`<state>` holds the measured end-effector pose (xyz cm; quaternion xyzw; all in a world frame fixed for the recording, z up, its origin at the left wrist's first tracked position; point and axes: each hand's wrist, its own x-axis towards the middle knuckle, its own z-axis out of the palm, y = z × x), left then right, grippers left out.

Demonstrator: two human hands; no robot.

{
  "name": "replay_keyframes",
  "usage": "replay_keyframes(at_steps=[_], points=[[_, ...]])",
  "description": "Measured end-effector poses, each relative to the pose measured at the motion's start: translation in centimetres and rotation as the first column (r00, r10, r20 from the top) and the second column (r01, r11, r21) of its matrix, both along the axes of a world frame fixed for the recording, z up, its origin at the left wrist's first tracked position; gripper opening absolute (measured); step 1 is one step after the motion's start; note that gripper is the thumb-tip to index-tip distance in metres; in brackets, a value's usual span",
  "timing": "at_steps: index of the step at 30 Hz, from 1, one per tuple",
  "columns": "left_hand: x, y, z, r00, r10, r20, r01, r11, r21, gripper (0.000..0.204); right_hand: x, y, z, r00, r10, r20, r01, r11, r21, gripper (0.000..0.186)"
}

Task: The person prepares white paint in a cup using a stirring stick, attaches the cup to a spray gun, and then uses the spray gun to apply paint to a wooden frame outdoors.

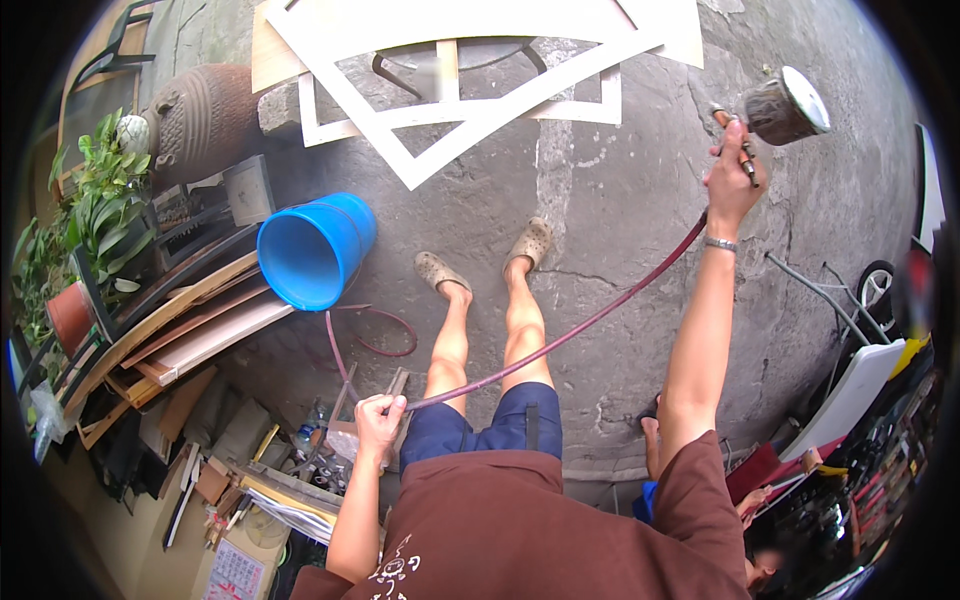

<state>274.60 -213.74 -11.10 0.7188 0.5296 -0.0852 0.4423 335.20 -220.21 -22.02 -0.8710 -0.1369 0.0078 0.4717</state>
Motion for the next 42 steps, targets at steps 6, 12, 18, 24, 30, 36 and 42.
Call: replay_keyframes(at_steps=[6,12,18,24,30,36,42], points=[[-3.4,1.2,0.4,0.997,-0.064,-0.035,0.066,0.997,0.051,0.047,-9.1,0.5,1.0,0.973,0.144,-0.178,-0.124,0.985,0.117,0.033],[-8.0,2.2,1.5,0.992,-0.088,-0.087,0.095,0.993,0.072,0.049,-17.8,1.9,2.7,0.939,0.236,-0.249,-0.208,0.969,0.136,0.033],[-12.9,3.0,1.8,0.992,-0.078,-0.096,0.088,0.992,0.095,0.049,-24.3,2.5,2.6,0.919,0.331,-0.213,-0.325,0.944,0.066,0.029],[-16.1,4.0,2.3,0.990,-0.097,-0.103,0.109,0.986,0.128,0.049,-30.7,3.8,3.8,0.898,0.375,-0.230,-0.357,0.927,0.115,0.021],[-18.3,4.7,1.9,0.980,-0.159,-0.123,0.173,0.978,0.118,0.047,-34.7,3.5,5.3,0.786,0.524,-0.328,-0.495,0.851,0.175,0.019],[-17.9,4.7,1.9,0.988,-0.129,-0.082,0.138,0.984,0.116,0.046,-34.2,3.5,5.2,0.836,0.445,-0.322,-0.437,0.894,0.101,0.020],[-18.3,4.9,1.8,0.989,-0.127,-0.070,0.134,0.984,0.120,0.046,-30.5,3.5,3.4,0.974,0.200,-0.103,-0.194,0.979,0.061,0.021]])
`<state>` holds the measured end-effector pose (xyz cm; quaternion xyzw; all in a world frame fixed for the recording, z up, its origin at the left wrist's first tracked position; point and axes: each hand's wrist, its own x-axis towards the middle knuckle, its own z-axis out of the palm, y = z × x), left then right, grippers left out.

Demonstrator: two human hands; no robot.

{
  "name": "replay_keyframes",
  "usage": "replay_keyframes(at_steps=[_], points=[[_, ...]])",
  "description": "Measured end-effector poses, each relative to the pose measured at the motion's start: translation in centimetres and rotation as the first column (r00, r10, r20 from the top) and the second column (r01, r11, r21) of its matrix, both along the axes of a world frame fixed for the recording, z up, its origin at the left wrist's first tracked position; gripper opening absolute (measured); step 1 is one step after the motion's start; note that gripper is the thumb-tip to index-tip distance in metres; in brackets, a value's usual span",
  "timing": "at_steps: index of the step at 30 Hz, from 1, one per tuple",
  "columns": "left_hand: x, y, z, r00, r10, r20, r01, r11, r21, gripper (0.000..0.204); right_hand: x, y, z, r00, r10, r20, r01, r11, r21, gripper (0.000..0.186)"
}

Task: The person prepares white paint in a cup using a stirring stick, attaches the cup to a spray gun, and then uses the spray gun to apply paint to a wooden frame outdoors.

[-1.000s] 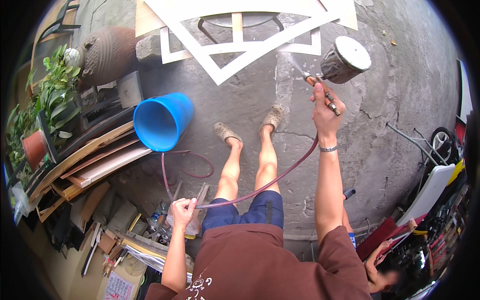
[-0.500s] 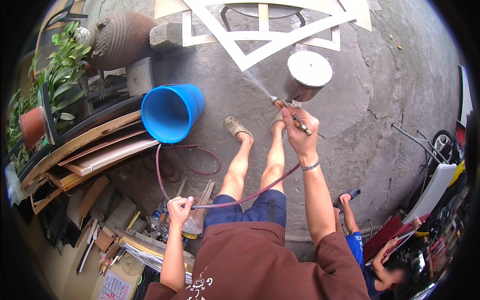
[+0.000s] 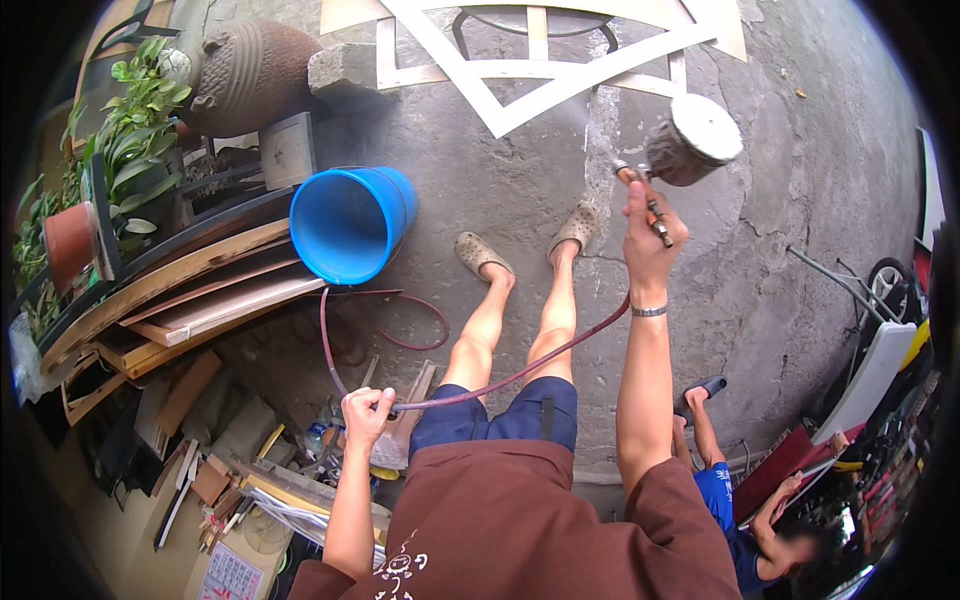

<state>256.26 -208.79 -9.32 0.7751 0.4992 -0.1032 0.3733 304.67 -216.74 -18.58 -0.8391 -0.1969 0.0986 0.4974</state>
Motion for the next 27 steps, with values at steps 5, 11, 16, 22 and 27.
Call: replay_keyframes(at_steps=[5,11,16,22,27], points=[[-0.5,0.0,-0.3,1.000,0.022,-0.003,-0.022,0.999,0.027,0.047,0.2,-0.9,-0.3,1.000,-0.026,-0.010,0.025,0.998,-0.055,0.029],[-0.4,0.2,-0.1,1.000,0.012,-0.005,-0.012,1.000,0.023,0.048,-4.4,-1.5,-0.6,0.969,0.176,-0.171,-0.174,0.984,0.024,0.025],[-0.1,0.1,-0.1,0.999,-0.023,-0.033,0.024,1.000,0.021,0.048,-6.2,-0.5,1.6,0.915,0.350,-0.201,-0.342,0.937,0.074,0.023],[2.0,-0.7,-0.3,1.000,-0.003,-0.016,0.003,1.000,0.007,0.047,-1.3,-0.8,0.5,0.965,0.201,-0.169,-0.201,0.979,0.020,0.019],[4.3,-1.6,-0.5,1.000,-0.006,-0.026,0.005,1.000,-0.021,0.046,5.5,-1.8,-1.9,0.994,0.084,-0.068,-0.080,0.995,0.058,0.019]])
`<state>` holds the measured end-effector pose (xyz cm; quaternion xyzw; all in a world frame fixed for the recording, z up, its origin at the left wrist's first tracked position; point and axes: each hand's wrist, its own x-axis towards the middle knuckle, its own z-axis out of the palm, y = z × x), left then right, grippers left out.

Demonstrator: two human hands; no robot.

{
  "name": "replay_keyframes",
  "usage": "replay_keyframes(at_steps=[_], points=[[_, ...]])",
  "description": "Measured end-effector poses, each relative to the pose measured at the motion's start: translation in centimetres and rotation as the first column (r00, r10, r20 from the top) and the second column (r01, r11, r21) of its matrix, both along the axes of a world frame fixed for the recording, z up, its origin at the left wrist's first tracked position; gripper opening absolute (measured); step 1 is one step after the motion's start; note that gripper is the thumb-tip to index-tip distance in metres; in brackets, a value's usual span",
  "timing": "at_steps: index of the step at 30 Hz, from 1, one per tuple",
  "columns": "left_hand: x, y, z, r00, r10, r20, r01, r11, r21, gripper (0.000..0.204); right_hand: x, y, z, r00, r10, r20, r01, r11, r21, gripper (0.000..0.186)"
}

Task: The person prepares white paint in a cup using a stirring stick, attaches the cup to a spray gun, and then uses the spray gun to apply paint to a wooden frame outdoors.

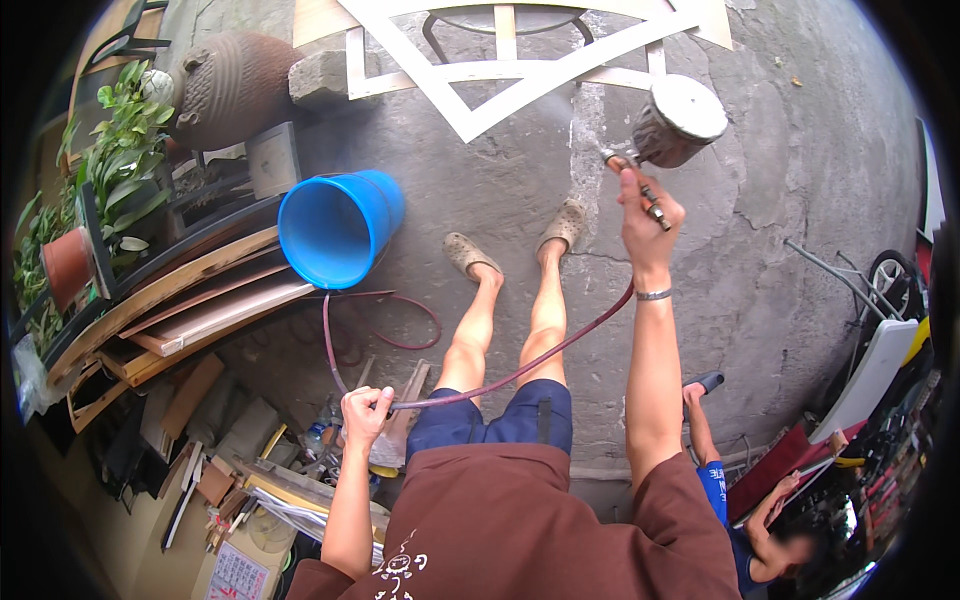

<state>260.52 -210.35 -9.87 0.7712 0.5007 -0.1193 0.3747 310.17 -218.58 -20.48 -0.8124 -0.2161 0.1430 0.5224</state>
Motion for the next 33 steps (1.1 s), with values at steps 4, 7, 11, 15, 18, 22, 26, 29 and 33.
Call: replay_keyframes(at_steps=[4,7,11,15,18,22,26,29,33], points=[[2.8,-0.6,-0.2,0.999,0.019,0.027,-0.019,1.000,-0.013,0.046,5.0,-0.5,-0.4,0.997,-0.051,0.060,0.052,0.999,-0.006,0.027],[5.1,-1.0,-0.4,0.998,0.040,0.046,-0.039,0.999,-0.021,0.046,8.8,-1.1,-1.1,0.993,-0.085,0.088,0.087,0.996,-0.029,0.032],[7.4,-1.6,-0.9,0.997,0.052,0.063,-0.051,0.998,-0.024,0.047,13.9,-1.5,-1.7,0.988,-0.135,0.076,0.138,0.990,-0.028,0.033],[10.6,-2.5,-1.2,0.993,0.097,0.072,-0.093,0.994,-0.054,0.047,18.9,-1.5,-2.4,0.981,-0.174,0.089,0.177,0.983,-0.036,0.033],[12.9,-2.9,-1.5,0.994,0.076,0.077,-0.069,0.994,-0.087,0.046,22.9,-1.7,-3.0,0.970,-0.180,0.165,0.186,0.982,-0.019,0.033],[15.6,-3.4,-1.9,0.991,0.088,0.102,-0.077,0.991,-0.111,0.045,27.2,-1.9,-2.3,0.947,-0.202,0.248,0.229,0.970,-0.082,0.033],[16.5,-3.8,-2.1,0.988,0.115,0.103,-0.103,0.989,-0.110,0.045,28.4,-1.9,-1.7,0.911,-0.256,0.324,0.284,0.958,-0.044,0.032],[16.1,-3.6,-1.8,0.992,0.106,0.062,-0.100,0.991,-0.093,0.044,26.6,-2.5,-1.3,0.947,-0.223,0.233,0.235,0.972,-0.027,0.032],[14.5,-2.7,-1.4,0.998,0.053,0.019,-0.051,0.997,-0.063,0.044,20.9,-2.5,-0.1,0.986,-0.159,0.045,0.162,0.983,-0.082,0.031]])
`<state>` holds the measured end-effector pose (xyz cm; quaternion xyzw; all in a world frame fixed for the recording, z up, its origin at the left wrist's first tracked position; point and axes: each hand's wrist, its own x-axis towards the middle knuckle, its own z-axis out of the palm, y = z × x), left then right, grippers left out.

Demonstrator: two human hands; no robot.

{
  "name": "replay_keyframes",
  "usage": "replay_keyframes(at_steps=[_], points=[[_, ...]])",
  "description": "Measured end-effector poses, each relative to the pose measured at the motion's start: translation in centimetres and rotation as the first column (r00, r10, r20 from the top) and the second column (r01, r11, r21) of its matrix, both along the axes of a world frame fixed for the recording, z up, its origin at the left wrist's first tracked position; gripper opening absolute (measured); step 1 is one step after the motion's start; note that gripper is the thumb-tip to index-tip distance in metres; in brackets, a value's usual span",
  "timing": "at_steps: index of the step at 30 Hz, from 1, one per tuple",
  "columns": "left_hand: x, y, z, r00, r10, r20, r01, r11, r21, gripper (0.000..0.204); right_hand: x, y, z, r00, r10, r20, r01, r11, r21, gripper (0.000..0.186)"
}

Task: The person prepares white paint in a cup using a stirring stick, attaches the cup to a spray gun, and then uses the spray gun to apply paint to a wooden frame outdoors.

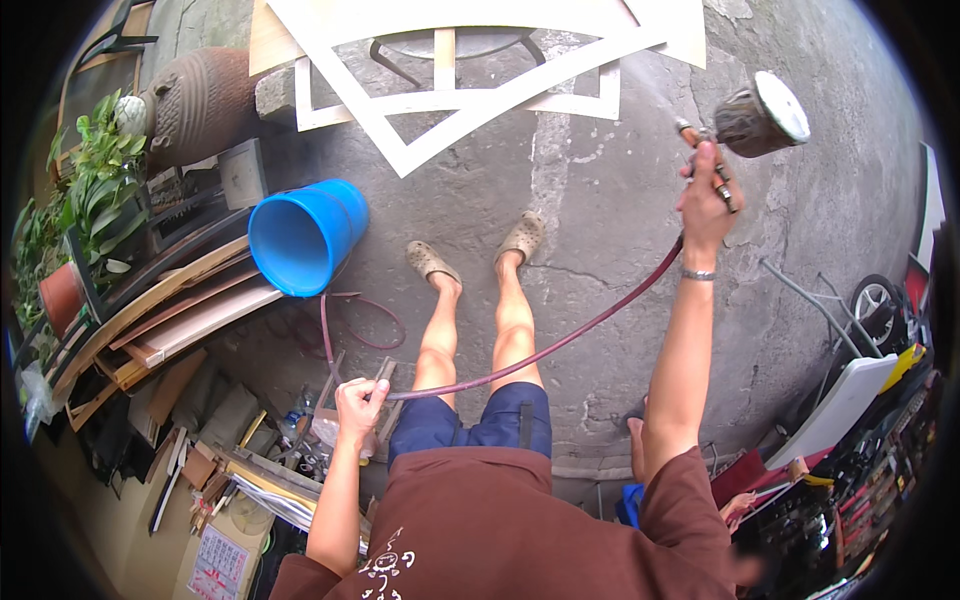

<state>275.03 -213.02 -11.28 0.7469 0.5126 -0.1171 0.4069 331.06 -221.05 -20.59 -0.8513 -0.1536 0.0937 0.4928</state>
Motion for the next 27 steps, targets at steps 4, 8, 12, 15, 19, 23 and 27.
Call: replay_keyframes(at_steps=[4,8,12,15,19,23,27], points=[[-1.7,0.8,0.7,0.998,0.031,0.060,-0.033,0.999,0.031,0.046,-6.2,0.7,0.4,0.990,0.064,-0.129,-0.059,0.997,0.044,0.030],[-4.7,1.5,0.9,1.000,-0.001,0.009,0.000,0.999,0.047,0.045,-11.2,1.1,0.7,0.973,0.161,-0.163,-0.154,0.987,0.051,0.033],[-7.1,1.6,1.0,0.999,-0.025,-0.020,0.027,0.998,0.060,0.048,-15.6,1.3,1.3,0.948,0.308,-0.083,-0.300,0.949,0.097,0.029],[-8.4,1.7,0.7,0.999,-0.039,-0.034,0.041,0.997,0.064,0.048,-17.9,1.9,3.8,0.919,0.374,-0.126,-0.362,0.926,0.108,0.019],[-7.8,1.1,0.2,0.999,-0.043,-0.015,0.043,0.999,0.025,0.046,-17.5,1.9,4.9,0.904,0.412,-0.117,-0.404,0.911,0.083,0.017],[-5.3,0.5,-0.2,1.000,-0.023,0.001,0.023,1.000,-0.014,0.045,-13.6,1.2,3.4,0.951,0.291,-0.103,-0.291,0.957,0.012,0.015],[-2.7,-0.3,-0.7,1.000,-0.009,0.007,0.009,0.999,-0.047,0.046,-7.4,0.3,1.3,0.984,0.178,-0.029,-0.180,0.983,-0.040,0.022]])
